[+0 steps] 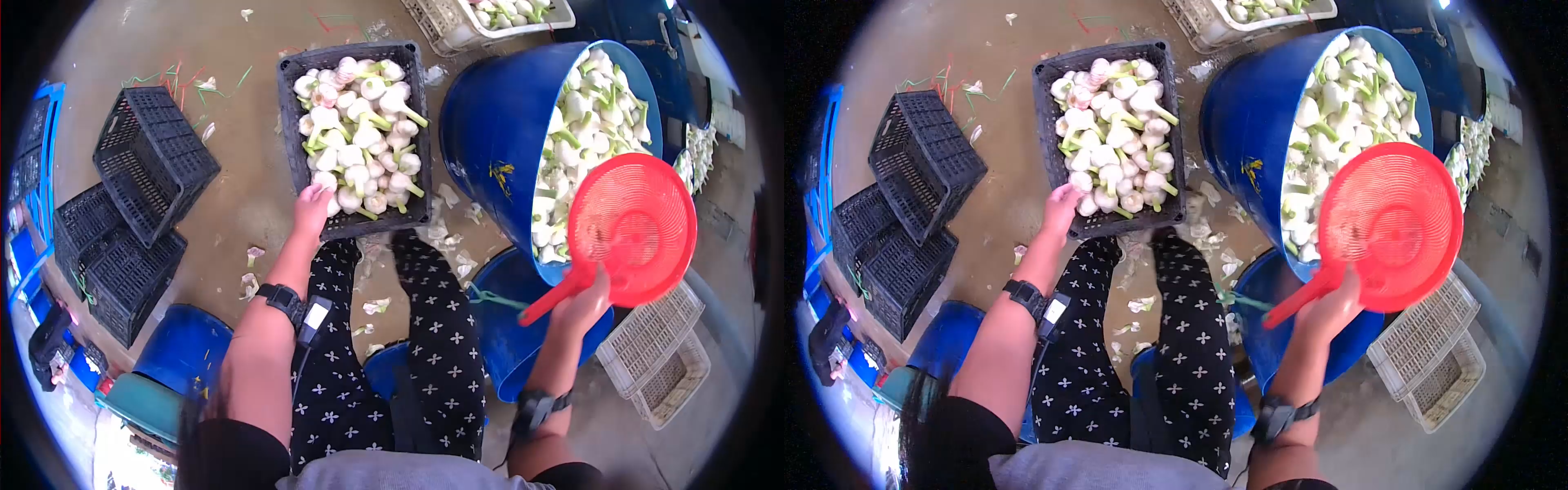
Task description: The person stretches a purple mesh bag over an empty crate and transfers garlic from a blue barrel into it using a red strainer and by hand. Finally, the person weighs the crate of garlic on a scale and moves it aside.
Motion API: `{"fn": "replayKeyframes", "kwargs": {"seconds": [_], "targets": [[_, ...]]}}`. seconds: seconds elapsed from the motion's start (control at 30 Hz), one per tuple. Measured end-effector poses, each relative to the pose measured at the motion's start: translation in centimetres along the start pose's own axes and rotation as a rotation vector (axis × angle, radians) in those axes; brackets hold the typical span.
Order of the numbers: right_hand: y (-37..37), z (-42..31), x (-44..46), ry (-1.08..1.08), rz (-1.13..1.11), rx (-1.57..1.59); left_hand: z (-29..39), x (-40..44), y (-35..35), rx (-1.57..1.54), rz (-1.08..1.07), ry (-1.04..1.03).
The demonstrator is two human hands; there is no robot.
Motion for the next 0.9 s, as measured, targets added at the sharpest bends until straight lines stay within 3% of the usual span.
{"fn": "replayKeyframes", "kwargs": {"seconds": [0.07, 0.13, 0.17, 0.23, 0.3, 0.33, 0.4, 0.43, 0.5, 0.57, 0.63, 0.73, 0.8, 0.9], "targets": [[-0.1, 0.3, 3.4, 0.092, 0.043, -0.077, 0.4, -0.1, -0.1, 0.094, 0.029, -0.006], [0.1, -0.1, 5.2, 0.231, 0.362, -0.561, 1.1, 0.6, -0.7, 0.174, 0.105, -0.057], [0.1, 0.8, 5.8, 0.221, 0.358, -0.557, 1.2, 1.5, -1.4, 0.182, 0.113, -0.060], [-1.7, 0.5, 3.8, 0.735, 0.199, -0.906, 2.4, 2.9, -3.5, 0.388, 0.121, -0.229], [-5.3, 1.9, -0.2, 0.807, -0.180, -0.758, 5.5, 2.7, -7.1, 0.578, 0.156, -0.366], [-6.0, 5.5, -1.6, 0.627, -0.335, -0.686, 6.5, 2.7, -9.3, 0.637, 0.122, -0.451], [-10.0, 9.2, -4.9, 0.470, -0.615, -0.654, 7.8, 3.4, -13.6, 0.762, 0.033, -0.651], [-10.8, 12.5, -5.7, 0.316, -0.636, -0.570, 8.2, 3.9, -15.5, 0.805, -0.027, -0.688], [-11.2, 18.0, -6.6, -0.151, -0.608, -0.467, 7.1, 6.4, -17.5, 0.745, 0.121, -0.402], [-11.0, 20.9, -6.8, -0.307, -0.564, -0.386, 6.9, 7.5, -20.5, 0.779, 0.098, -0.375], [-10.3, 22.2, -6.7, -0.377, -0.557, -0.351, 6.6, 8.0, -21.6, 0.811, 0.072, -0.351], [-8.3, 24.0, -6.6, -0.484, -0.598, -0.341, 6.5, 7.0, -21.1, 0.618, 0.009, -0.331], [-7.1, 24.9, -6.7, -0.561, -0.648, -0.345, 3.9, 4.7, -18.6, 0.267, -0.052, 0.078], [-6.2, 25.8, -6.6, -0.568, -0.663, -0.402, 4.6, 0.7, -15.4, 0.007, -0.126, 0.219]]}}
Point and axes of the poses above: each hand's wrist, its own x-axis towards the middle knuckle, its own y-axis out of the back of the hand, z = x × y, the point moved 7 cm from there along x, towards the middle knuckle, and after that the axes turned 4 degrees about -x, right-handed, at the moved point
